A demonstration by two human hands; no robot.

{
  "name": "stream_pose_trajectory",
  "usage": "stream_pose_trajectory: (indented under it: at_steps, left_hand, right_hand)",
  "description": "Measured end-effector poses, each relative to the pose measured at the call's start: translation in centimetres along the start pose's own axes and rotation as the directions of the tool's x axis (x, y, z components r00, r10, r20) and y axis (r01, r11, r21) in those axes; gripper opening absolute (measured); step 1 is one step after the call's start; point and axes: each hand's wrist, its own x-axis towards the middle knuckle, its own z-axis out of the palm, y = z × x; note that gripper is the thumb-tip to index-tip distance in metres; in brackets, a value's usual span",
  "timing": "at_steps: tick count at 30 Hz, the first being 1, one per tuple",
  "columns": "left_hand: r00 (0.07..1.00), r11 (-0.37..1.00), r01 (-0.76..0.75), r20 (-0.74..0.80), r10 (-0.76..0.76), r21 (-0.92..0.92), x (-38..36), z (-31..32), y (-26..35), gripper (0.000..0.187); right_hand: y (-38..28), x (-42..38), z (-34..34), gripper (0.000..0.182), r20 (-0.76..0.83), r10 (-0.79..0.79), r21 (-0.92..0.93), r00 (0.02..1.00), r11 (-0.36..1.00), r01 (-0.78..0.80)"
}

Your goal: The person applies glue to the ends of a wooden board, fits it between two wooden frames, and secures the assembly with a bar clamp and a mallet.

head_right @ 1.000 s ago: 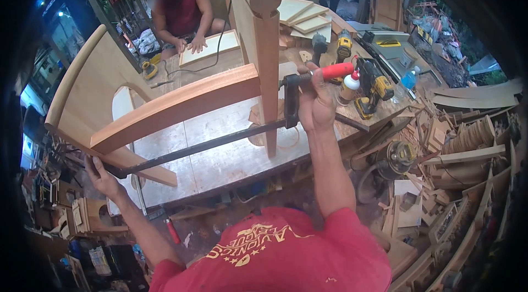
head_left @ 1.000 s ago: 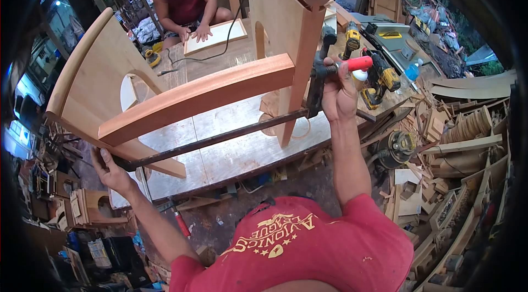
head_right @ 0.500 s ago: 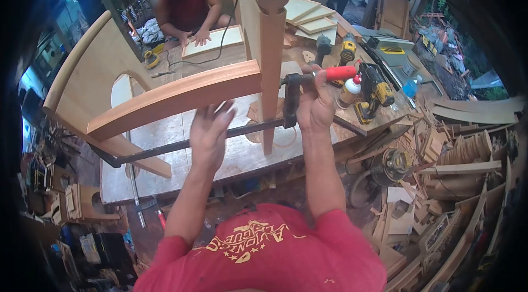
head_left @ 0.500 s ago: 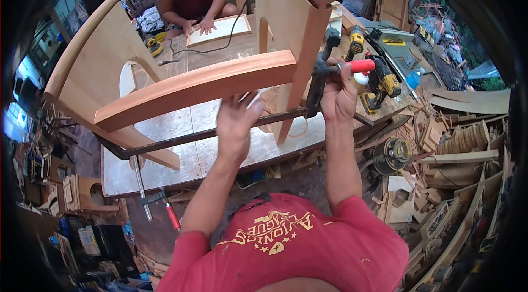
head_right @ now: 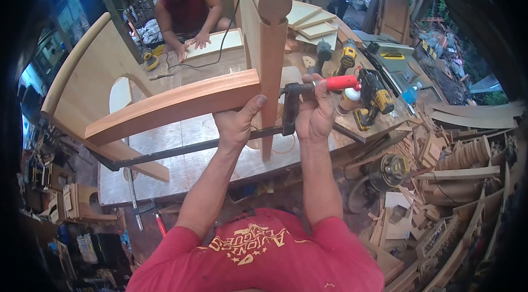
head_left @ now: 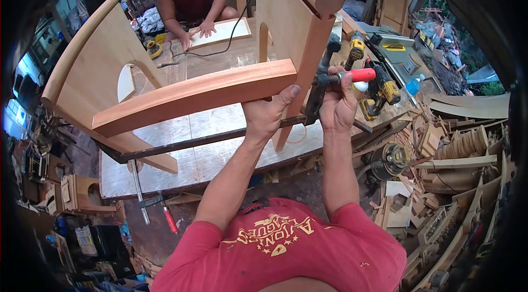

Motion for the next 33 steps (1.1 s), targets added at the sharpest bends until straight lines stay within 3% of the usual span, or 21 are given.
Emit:
stream_pose_trajectory:
  at_steps: [19,25,28,29,33]
  left_hand:
    - [0.996,0.988,-0.09,-0.014,0.092,0.123,-0.2,0.2,0.2,0.033]
    - [0.999,0.994,-0.028,0.026,0.025,0.107,-0.3,-0.8,-0.5,0.037]
    - [0.997,0.993,0.038,0.078,-0.029,-0.116,-1.0,-1.4,-0.8,0.046]
    - [0.993,0.993,0.032,0.113,-0.019,-0.113,-1.5,-1.6,-0.3,0.054]
    - [0.994,0.998,0.037,-0.099,-0.041,-0.041,-5.0,-0.6,1.4,0.053]
  right_hand:
    - [0.2,-0.3,0.4,0.035,-0.043,0.005,-0.06,0.999,0.998,-0.008]
    - [0.1,-0.1,0.4,0.035,-0.026,0.006,-0.068,1.0,0.998,-0.008]
    - [0.0,-0.4,0.2,0.036,-0.022,0.003,-0.077,1.0,0.997,-0.005]
    - [0.0,-0.2,0.3,0.036,-0.016,-0.001,-0.076,1.0,0.997,0.0]
    - [-0.2,-0.3,0.5,0.036,-0.004,0.016,-0.068,1.0,0.998,-0.016]
